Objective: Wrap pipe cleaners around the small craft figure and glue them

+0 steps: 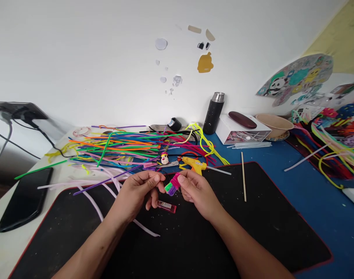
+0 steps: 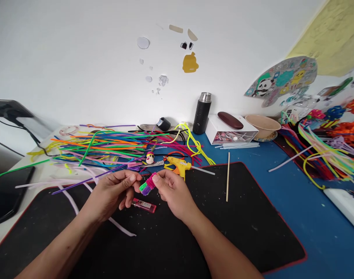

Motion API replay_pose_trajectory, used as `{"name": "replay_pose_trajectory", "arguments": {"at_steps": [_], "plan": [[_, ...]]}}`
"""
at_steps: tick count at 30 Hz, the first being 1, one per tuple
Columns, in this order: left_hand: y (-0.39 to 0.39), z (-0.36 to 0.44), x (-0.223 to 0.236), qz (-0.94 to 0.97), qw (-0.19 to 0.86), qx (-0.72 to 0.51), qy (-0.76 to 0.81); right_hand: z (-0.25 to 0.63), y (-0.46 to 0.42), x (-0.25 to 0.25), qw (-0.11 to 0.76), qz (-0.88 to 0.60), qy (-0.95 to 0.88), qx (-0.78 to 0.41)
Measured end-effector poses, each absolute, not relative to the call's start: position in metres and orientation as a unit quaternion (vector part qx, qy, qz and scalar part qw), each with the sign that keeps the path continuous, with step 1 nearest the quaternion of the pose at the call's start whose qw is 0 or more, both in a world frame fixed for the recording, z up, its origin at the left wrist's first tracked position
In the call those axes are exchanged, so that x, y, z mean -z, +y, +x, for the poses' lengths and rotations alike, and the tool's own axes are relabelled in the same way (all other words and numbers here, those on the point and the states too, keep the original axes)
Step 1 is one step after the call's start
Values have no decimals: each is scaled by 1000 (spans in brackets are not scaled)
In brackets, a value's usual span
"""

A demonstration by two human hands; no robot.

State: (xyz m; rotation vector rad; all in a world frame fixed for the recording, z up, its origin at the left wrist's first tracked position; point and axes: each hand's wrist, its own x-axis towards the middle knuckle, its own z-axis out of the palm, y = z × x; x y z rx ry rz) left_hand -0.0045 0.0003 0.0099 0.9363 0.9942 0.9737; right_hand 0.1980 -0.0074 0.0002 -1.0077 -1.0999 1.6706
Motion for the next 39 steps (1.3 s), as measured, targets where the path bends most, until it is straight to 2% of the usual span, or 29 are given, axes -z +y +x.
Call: {"name": "replay_pose_trajectory", "arguments": {"at_steps": [8, 13, 17, 24, 32, 39], "plan": [[-1, -7, -12, 434, 623, -447, 472, 197, -8, 1, 428, -411, -454, -665], [-6, -11, -10, 480, 521, -494, 504, 198, -9, 7, 419, -430, -477, -641], [-10, -8, -12, 551, 456, -477, 510, 197, -11, 11, 412, -450, -512, -605], [-11, -3, -17, 645, 333, -495, 477, 197, -12, 12, 404, -464, -533, -580], [-12, -4, -9, 716, 262, -482, 431, 197, -12, 12, 389, -480, -549, -563], [-11, -5, -6, 788, 130, -476, 367, 197, -12, 12, 373, -484, -554, -565]]}}
